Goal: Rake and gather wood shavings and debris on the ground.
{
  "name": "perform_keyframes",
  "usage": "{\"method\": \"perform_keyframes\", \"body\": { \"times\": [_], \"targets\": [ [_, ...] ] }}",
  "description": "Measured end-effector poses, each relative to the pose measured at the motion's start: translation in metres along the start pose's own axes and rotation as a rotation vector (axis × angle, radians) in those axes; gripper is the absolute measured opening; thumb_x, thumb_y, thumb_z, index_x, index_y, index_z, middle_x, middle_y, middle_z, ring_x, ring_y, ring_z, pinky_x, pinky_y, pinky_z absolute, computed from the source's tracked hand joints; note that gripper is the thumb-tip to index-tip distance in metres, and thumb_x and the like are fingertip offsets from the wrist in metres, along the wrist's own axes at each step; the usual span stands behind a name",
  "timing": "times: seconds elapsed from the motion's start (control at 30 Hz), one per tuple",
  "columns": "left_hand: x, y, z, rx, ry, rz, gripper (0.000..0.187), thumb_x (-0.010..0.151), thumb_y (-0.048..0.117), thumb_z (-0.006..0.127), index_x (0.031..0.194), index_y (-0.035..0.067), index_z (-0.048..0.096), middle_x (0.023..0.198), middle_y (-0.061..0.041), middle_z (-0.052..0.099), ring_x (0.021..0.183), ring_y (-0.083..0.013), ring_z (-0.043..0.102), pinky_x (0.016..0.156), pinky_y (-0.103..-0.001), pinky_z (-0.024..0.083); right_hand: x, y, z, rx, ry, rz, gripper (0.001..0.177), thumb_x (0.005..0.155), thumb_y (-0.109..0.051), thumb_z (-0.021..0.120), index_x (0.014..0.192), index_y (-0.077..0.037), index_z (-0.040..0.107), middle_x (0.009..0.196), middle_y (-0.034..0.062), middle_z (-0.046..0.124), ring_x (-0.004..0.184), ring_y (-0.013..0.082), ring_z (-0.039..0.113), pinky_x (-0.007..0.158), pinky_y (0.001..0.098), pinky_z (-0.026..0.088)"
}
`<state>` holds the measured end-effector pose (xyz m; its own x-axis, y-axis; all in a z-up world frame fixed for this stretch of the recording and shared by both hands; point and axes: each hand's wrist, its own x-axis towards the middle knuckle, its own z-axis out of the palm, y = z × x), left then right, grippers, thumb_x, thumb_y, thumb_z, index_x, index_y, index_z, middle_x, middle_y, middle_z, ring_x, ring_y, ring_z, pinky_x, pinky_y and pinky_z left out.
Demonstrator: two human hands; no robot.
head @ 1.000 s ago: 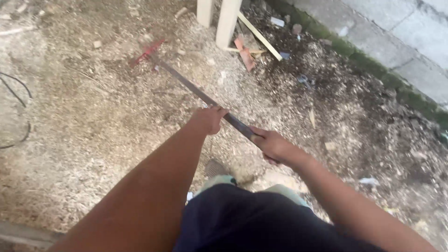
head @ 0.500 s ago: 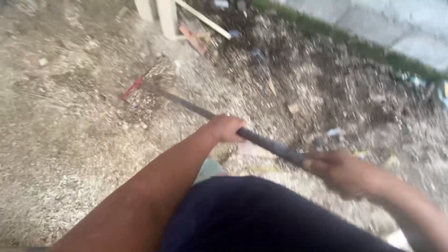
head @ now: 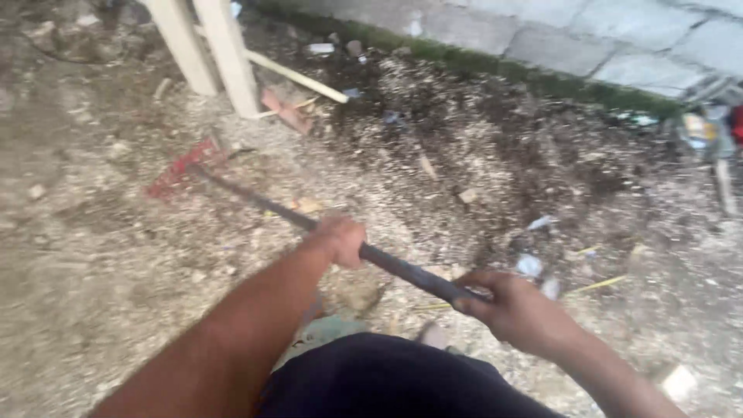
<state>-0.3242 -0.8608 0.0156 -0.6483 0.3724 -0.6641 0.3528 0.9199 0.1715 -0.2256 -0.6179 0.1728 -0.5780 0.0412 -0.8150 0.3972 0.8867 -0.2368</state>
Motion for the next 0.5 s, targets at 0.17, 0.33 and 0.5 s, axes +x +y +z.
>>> {"method": "perform_keyframes", "body": {
  "times": [0.17,0.33,0.5],
  "targets": [
    [0.021,-0.175,0.005,0.175,0.185,-0.026,0.028,0.078,0.038,0.08,0.103,0.025,0.078,0.114,-0.005,0.072,0.118,-0.0288,0.064,0.106,-0.05,0.045,0.098,-0.1,0.061,0.047,0.154,-0.324,0.041,0.093,-0.045,0.067,0.127,-0.023,0.071,0.093,0.0162,0.076,0.083,0.0301,0.074,0.079,0.0476,0.056],
    [-0.003,-0.262,-0.012,0.211,0.301,-0.204,0.04,0.081,0.039,0.081,0.113,0.016,0.072,0.118,-0.01,0.069,0.117,-0.0317,0.065,0.102,-0.052,0.046,0.215,-0.252,0.109,0.231,0.144,-0.486,0.046,0.093,-0.04,0.067,0.135,-0.021,0.063,0.086,0.0228,0.073,0.08,0.035,0.074,0.077,0.0482,0.057],
    [-0.018,-0.276,0.013,-0.011,0.333,-0.246,0.043,0.081,0.023,0.075,0.121,0.017,0.065,0.126,-0.008,0.063,0.12,-0.0287,0.061,0.101,-0.049,0.047,0.249,-0.343,0.126,-0.041,-0.008,-0.415,0.049,0.102,-0.039,0.043,0.15,-0.038,0.048,0.082,0.0147,0.071,0.068,0.0257,0.07,0.07,0.0431,0.06]
  ]
}}
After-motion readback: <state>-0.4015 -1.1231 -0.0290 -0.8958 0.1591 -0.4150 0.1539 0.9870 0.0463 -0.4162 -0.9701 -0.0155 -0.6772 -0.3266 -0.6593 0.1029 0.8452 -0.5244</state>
